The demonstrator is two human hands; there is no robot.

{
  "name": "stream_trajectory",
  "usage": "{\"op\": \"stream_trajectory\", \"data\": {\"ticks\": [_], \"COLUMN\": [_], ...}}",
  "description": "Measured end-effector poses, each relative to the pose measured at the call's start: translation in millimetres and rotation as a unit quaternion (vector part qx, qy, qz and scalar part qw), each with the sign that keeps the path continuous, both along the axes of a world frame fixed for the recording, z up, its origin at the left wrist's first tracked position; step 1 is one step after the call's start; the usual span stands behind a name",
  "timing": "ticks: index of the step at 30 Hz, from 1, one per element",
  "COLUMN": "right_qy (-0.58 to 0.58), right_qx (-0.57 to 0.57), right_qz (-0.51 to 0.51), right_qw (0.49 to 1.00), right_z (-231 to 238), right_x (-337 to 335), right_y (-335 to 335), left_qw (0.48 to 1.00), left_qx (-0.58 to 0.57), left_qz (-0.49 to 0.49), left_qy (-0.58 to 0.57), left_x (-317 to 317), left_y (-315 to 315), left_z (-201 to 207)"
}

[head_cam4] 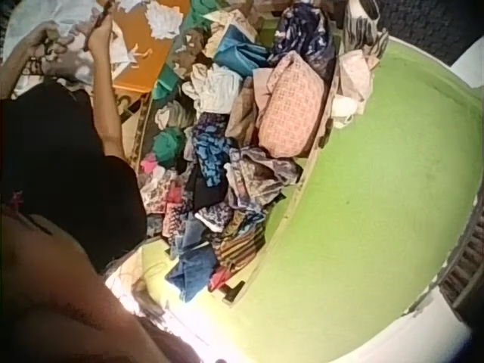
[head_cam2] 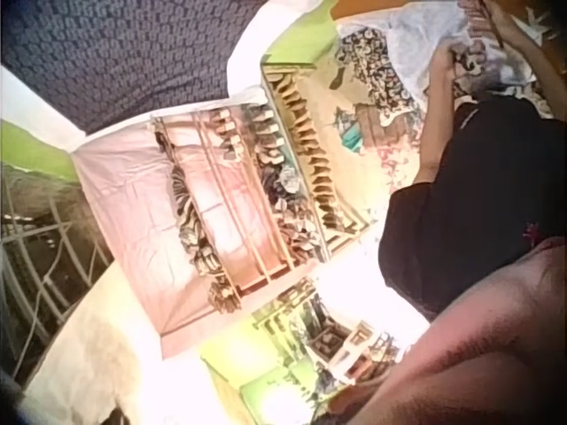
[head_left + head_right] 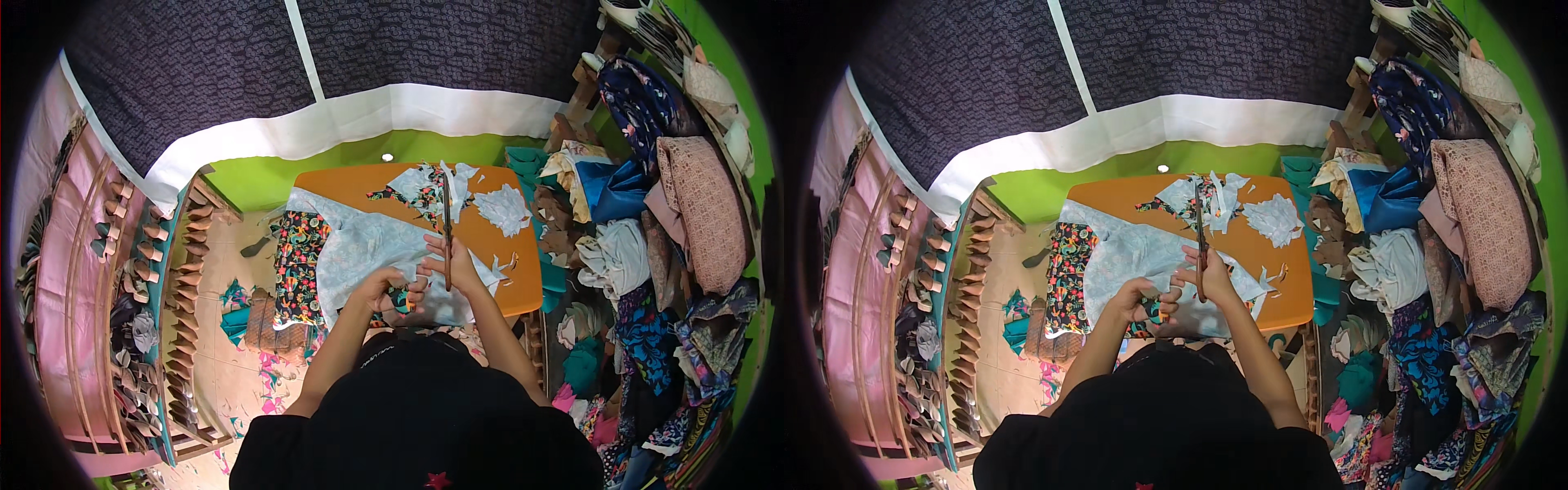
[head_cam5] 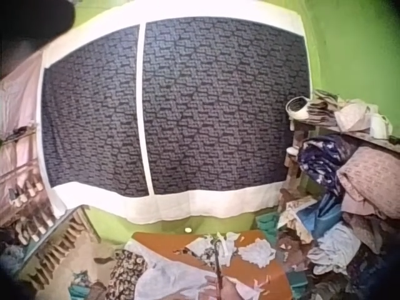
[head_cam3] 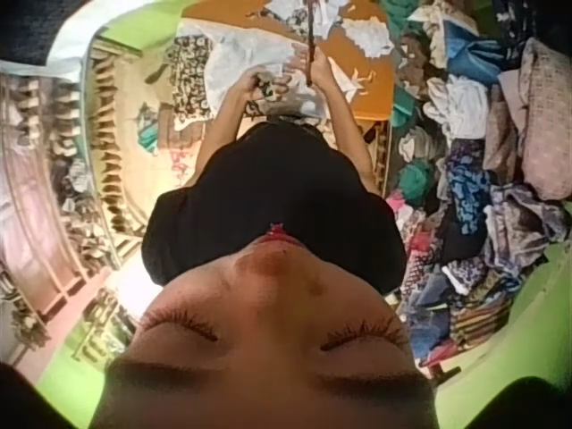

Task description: Cutting pieces of floral and solid-colored fabric using large scissors on a wooden table.

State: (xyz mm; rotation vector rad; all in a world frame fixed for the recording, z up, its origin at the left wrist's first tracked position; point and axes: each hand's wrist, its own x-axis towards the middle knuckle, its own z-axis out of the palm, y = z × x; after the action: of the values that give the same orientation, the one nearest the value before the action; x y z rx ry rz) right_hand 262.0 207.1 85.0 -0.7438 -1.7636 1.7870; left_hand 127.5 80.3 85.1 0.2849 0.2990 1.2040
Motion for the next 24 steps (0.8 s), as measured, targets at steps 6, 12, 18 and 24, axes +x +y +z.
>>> {"op": "stream_trajectory", "data": {"ticks": [6, 12, 18, 24], "right_qy": [-0.026, -0.019, -0.075, 0.095], "right_qx": [-0.183, -0.109, 0.008, -0.12], "right_qz": [0.048, 0.028, -0.033, -0.086], "right_qw": [0.982, 0.993, 0.997, 0.984], "right_z": [12.3, -3.2, 1.0, 19.2], "right_x": [-5.0, -1.0, -8.6, -13.6], "right_y": [-8.7, -14.8, -23.5, -27.8], "left_qw": [0.932, 0.734, 0.915, 0.925], "left_qx": [0.004, -0.007, -0.094, -0.091], "left_qz": [-0.003, 0.163, 0.241, 0.237], "left_qy": [0.361, 0.659, 0.309, 0.281], "left_x": [-10.2, -20.0, -32.7, -45.4], "left_y": [-3.3, -0.3, -5.5, -10.7], "left_z": [8.8, 25.6, 43.3, 40.0]}}
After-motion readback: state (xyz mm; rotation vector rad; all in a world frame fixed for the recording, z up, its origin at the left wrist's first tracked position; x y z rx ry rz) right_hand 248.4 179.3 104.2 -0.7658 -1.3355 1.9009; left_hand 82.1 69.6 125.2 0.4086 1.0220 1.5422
